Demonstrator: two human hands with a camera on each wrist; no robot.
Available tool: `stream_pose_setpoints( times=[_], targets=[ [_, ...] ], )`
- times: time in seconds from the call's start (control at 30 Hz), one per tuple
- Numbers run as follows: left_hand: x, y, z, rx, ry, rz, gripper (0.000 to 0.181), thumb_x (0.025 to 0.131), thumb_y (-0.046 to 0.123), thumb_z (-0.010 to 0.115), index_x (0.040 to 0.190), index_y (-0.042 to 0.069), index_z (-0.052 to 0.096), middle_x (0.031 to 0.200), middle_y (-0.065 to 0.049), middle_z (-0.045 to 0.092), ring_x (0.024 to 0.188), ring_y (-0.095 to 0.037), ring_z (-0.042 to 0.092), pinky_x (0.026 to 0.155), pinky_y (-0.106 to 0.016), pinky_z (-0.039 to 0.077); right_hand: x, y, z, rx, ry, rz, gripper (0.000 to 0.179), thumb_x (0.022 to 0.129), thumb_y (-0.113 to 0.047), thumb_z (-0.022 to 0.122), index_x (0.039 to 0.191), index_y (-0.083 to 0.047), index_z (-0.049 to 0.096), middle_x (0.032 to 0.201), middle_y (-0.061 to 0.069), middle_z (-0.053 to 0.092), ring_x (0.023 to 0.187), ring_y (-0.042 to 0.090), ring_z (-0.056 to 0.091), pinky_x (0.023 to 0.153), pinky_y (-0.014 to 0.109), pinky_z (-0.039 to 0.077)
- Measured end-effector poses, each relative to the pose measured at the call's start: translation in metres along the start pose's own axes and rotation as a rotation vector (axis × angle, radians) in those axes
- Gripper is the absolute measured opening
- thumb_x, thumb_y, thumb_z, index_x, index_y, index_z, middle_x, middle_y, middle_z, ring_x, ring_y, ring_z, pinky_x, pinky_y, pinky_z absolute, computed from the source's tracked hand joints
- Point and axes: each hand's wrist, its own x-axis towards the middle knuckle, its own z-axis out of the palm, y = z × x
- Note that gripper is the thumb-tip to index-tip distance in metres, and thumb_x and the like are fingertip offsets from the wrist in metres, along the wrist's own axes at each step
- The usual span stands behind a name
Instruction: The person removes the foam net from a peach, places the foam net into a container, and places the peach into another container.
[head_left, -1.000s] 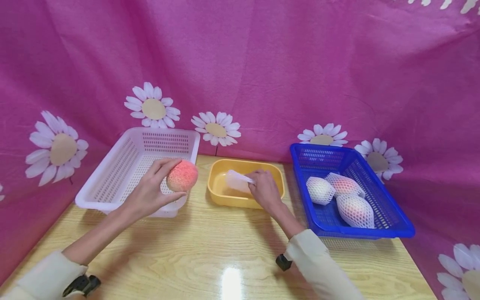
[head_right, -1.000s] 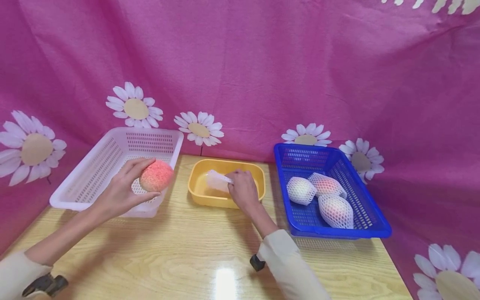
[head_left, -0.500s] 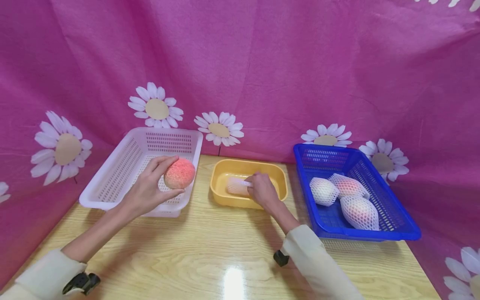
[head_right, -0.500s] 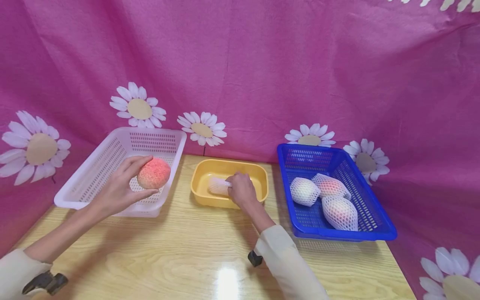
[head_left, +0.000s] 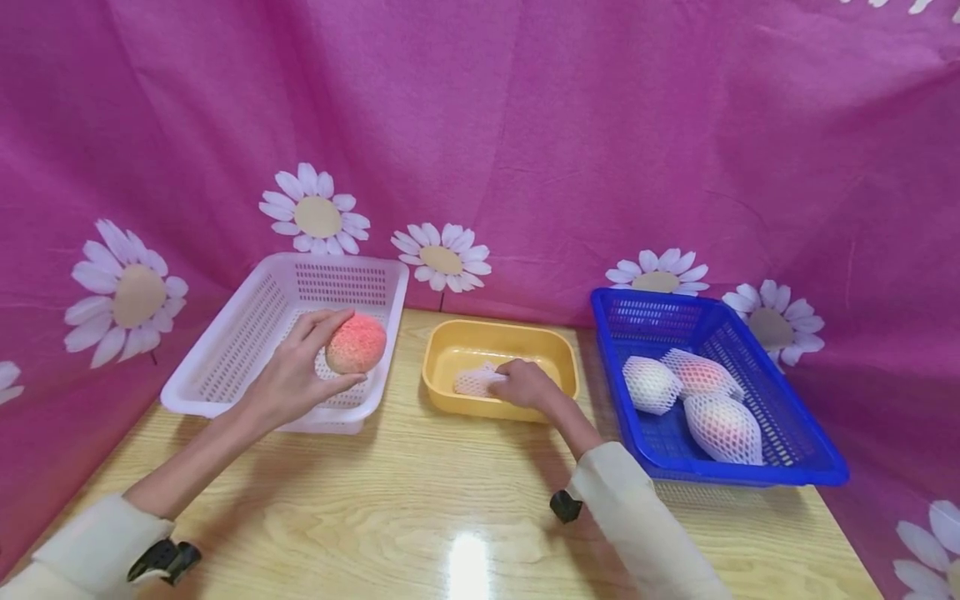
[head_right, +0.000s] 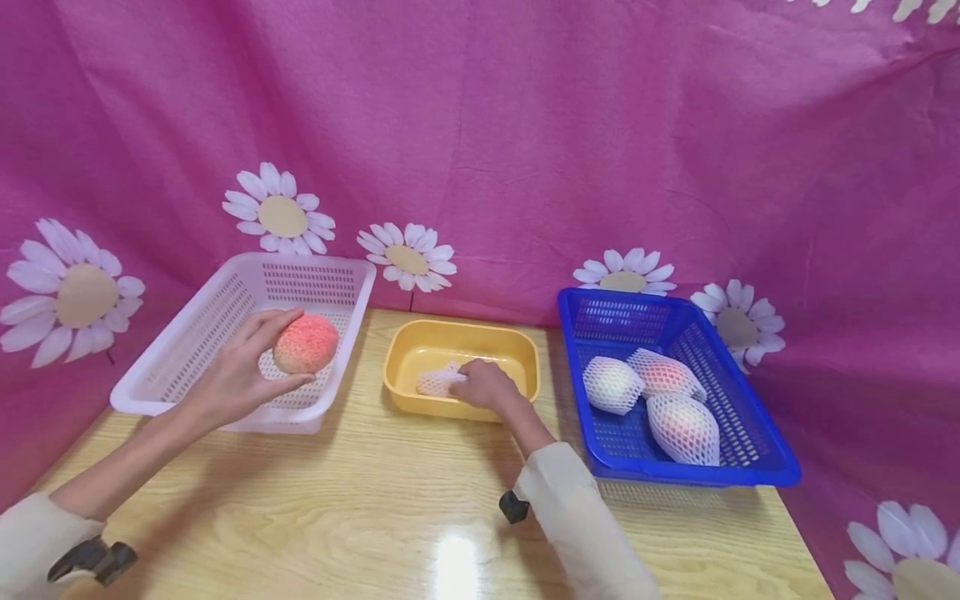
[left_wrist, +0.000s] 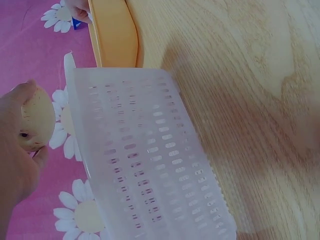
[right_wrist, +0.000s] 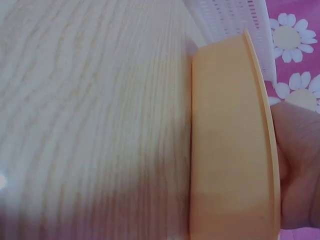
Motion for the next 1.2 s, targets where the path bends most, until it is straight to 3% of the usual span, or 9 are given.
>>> stream_pose_setpoints(
  times=[0.13, 0.23, 0.3, 0.4, 0.53, 0.77, 1.0, 1.2],
  targets=[
    [0.0, -0.003, -0.001, -0.002, -0.017, -0.028, 0.085, 0.066, 0.007, 0.093, 0.141, 0.002, 0.051, 0.126, -0.019, 0.051, 0.114, -0.037, 0.055, 0.087, -0.055, 0.053, 0.002, -0.002, -0.002, 0.02, -0.06, 0.064, 0.035, 0.095, -0.036, 0.061, 0.069, -0.013, 0.059, 0.065, -0.001, 0.053, 0.065, 0.016, 0.049, 0.061, 0.03, 0.042],
    [-0.001, -0.006, -0.002, -0.003, -0.03, -0.045, 0.085, 0.067, 0.009, 0.092, 0.141, 0.001, 0.051, 0.126, -0.019, 0.051, 0.114, -0.037, 0.055, 0.087, -0.056, 0.053, 0.003, -0.004, -0.002, 0.019, -0.08, 0.113, 0.045, 0.1, -0.046, 0.05, 0.085, -0.01, 0.071, 0.082, 0.004, 0.066, 0.082, 0.022, 0.062, 0.075, 0.036, 0.05],
    [-0.002, -0.009, -0.002, -0.002, -0.033, -0.055, 0.085, 0.068, 0.009, 0.092, 0.141, 0.001, 0.051, 0.126, -0.02, 0.051, 0.114, -0.037, 0.055, 0.086, -0.057, 0.053, 0.003, -0.004, -0.002, 0.022, -0.083, 0.12, 0.049, 0.103, -0.045, 0.044, 0.101, -0.007, 0.075, 0.099, 0.008, 0.071, 0.1, 0.029, 0.065, 0.088, 0.042, 0.051],
    [-0.003, -0.014, -0.002, 0.005, -0.029, -0.066, 0.084, 0.067, 0.01, 0.092, 0.14, 0.001, 0.051, 0.124, -0.02, 0.052, 0.111, -0.035, 0.054, 0.084, -0.055, 0.053, 0.004, -0.005, -0.003, 0.027, -0.089, 0.116, 0.043, 0.103, -0.036, 0.045, 0.11, -0.005, 0.075, 0.106, 0.01, 0.071, 0.107, 0.031, 0.064, 0.093, 0.044, 0.05],
    [-0.005, -0.021, -0.003, 0.007, -0.029, -0.078, 0.084, 0.067, 0.01, 0.092, 0.14, 0.0, 0.051, 0.122, -0.021, 0.053, 0.108, -0.034, 0.054, 0.081, -0.052, 0.053, 0.005, -0.003, -0.004, 0.029, -0.104, 0.086, 0.025, 0.094, -0.027, 0.059, 0.099, -0.01, 0.077, 0.092, 0.002, 0.071, 0.093, 0.022, 0.064, 0.084, 0.039, 0.052],
    [-0.008, -0.029, -0.004, 0.012, -0.068, -0.134, 0.083, 0.071, 0.013, 0.091, 0.142, 0.0, 0.05, 0.122, -0.022, 0.052, 0.103, -0.035, 0.056, 0.08, -0.054, 0.054, 0.007, 0.0, -0.003, -0.009, -0.091, 0.072, 0.018, 0.087, -0.023, 0.075, 0.1, -0.01, 0.077, 0.096, -0.001, 0.073, 0.096, 0.021, 0.065, 0.086, 0.036, 0.053],
    [-0.009, -0.034, -0.006, 0.028, -0.085, -0.149, 0.081, 0.072, 0.014, 0.09, 0.141, -0.001, 0.05, 0.12, -0.023, 0.053, 0.106, -0.039, 0.056, 0.085, -0.059, 0.053, 0.01, -0.009, -0.005, 0.027, 0.022, 0.112, 0.017, 0.086, -0.019, 0.072, 0.101, -0.012, 0.074, 0.094, -0.001, 0.07, 0.089, 0.018, 0.064, 0.077, 0.038, 0.053],
    [-0.01, -0.037, -0.006, 0.039, -0.095, -0.149, 0.08, 0.072, 0.015, 0.089, 0.14, -0.002, 0.05, 0.12, -0.022, 0.053, 0.103, -0.035, 0.054, 0.081, -0.055, 0.054, 0.015, -0.02, -0.007, -0.03, 0.098, 0.062, 0.02, 0.091, -0.022, 0.066, 0.107, -0.012, 0.073, 0.097, 0.001, 0.07, 0.091, 0.021, 0.065, 0.076, 0.041, 0.053]
  ],
)
